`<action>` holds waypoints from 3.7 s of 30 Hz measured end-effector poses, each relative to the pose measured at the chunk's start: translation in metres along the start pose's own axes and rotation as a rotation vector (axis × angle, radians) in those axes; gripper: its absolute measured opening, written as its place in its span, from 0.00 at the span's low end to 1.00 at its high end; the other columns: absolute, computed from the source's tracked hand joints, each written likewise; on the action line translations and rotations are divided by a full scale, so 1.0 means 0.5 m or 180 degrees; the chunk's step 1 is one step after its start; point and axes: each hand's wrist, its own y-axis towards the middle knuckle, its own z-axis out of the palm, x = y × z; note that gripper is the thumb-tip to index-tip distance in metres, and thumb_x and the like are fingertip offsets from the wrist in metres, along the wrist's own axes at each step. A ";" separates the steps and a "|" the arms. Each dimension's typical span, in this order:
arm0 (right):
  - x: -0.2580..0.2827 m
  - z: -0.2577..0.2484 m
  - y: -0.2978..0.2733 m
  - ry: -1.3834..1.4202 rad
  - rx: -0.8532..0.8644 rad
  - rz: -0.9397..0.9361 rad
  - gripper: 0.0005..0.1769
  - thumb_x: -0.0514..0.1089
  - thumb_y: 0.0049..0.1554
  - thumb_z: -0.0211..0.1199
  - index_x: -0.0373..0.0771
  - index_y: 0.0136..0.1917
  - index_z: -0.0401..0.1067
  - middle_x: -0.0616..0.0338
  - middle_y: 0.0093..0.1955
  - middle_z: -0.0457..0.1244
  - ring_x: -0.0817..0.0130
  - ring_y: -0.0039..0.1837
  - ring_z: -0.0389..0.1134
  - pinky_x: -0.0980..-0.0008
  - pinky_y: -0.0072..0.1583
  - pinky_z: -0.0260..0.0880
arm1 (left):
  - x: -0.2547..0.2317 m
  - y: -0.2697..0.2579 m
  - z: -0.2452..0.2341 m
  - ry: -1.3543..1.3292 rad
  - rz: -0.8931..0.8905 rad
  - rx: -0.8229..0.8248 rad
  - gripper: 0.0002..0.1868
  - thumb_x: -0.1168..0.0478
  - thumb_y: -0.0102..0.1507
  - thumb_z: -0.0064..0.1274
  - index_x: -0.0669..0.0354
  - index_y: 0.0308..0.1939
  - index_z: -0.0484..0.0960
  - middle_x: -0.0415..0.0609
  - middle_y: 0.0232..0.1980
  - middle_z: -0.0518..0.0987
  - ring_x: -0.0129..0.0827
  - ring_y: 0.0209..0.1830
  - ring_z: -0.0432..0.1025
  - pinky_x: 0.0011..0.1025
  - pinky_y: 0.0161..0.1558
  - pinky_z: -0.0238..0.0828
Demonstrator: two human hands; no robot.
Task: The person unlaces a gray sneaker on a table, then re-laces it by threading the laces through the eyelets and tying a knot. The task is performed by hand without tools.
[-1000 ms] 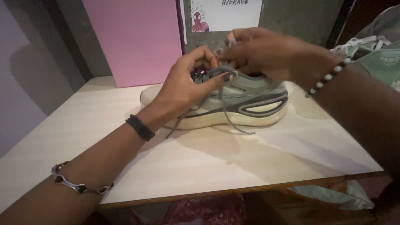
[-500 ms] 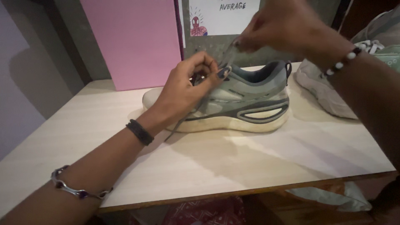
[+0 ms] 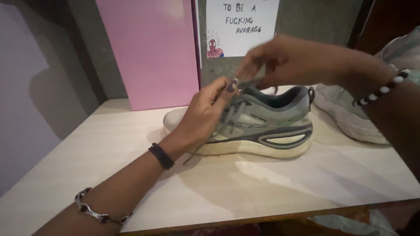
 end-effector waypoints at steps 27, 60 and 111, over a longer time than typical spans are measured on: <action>-0.106 0.066 0.050 0.2403 -0.0466 0.0817 0.14 0.48 0.63 0.58 0.36 0.46 0.75 0.62 0.40 0.65 0.73 0.41 0.64 0.72 0.45 0.70 | -0.010 0.003 0.003 -0.0034 -0.0116 0.0006 0.19 0.47 0.71 0.43 0.60 0.43 0.77 0.39 0.31 0.68 0.22 0.33 0.59 0.27 0.35 0.59; -0.076 0.116 0.050 -0.0369 -0.1727 -0.0269 0.13 0.47 0.60 0.62 0.35 0.45 0.78 0.41 0.47 0.68 0.45 0.53 0.70 0.52 0.57 0.68 | 0.018 0.020 -0.012 0.0322 0.0712 -0.0001 0.14 0.55 0.63 0.64 0.59 0.37 0.77 0.38 0.34 0.77 0.21 0.37 0.71 0.24 0.41 0.68; -0.042 0.109 0.056 -0.0661 -0.0590 -0.0597 0.15 0.47 0.61 0.55 0.40 0.52 0.79 0.45 0.52 0.69 0.49 0.55 0.69 0.54 0.58 0.67 | 0.031 0.026 -0.025 0.0037 0.0278 0.0142 0.11 0.58 0.60 0.67 0.59 0.42 0.85 0.38 0.35 0.82 0.17 0.34 0.72 0.21 0.40 0.72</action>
